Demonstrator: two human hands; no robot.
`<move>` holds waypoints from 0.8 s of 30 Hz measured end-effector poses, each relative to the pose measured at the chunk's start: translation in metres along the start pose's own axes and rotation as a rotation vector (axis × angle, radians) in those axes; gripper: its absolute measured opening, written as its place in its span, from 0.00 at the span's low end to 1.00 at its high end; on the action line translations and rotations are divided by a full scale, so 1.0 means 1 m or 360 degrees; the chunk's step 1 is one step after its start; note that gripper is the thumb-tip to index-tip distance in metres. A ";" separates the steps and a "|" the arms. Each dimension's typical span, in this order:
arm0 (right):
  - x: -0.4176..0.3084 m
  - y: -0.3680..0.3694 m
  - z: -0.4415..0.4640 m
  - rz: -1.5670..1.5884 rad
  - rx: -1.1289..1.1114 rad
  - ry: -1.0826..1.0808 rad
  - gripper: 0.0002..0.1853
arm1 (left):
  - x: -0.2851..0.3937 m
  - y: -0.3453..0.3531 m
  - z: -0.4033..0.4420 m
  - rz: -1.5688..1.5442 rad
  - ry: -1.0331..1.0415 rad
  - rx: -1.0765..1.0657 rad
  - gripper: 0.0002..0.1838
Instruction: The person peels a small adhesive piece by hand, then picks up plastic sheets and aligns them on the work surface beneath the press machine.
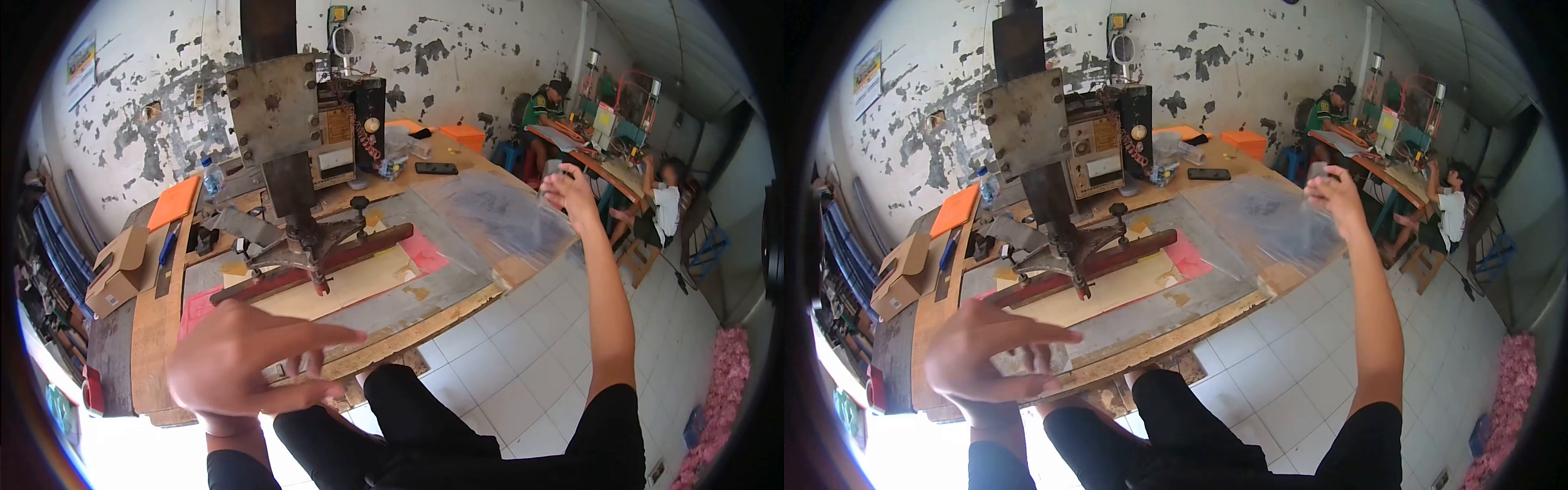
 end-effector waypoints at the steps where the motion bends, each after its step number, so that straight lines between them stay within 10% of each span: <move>1: -0.015 0.023 -0.024 0.0032 -0.0131 -0.0043 0.26 | 0.002 0.010 0.005 0.0011 -0.0005 0.0004 0.23; 8: -0.008 0.190 -0.242 0.0589 -0.0682 -0.0096 0.27 | -0.077 0.191 0.006 -0.0698 -0.0625 -0.0200 0.38; 13: 0.012 0.268 -0.387 0.0326 -0.0867 -0.0378 0.13 | -0.089 0.300 -0.028 -0.2525 -0.0670 0.0453 0.59; 24: 0.021 0.290 -0.519 0.0152 -0.1893 -0.0733 0.09 | -0.094 0.307 -0.096 -0.2484 -0.0883 0.0775 0.33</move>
Point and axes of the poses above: each hand's wrist, its own z-axis towards the middle knuckle, its own y-axis out of the palm, x = y × z, the point moved 10 cm from there along z, towards the middle knuckle, and after that the axes turned 5 degrees about -x, right-handed, at the moved point
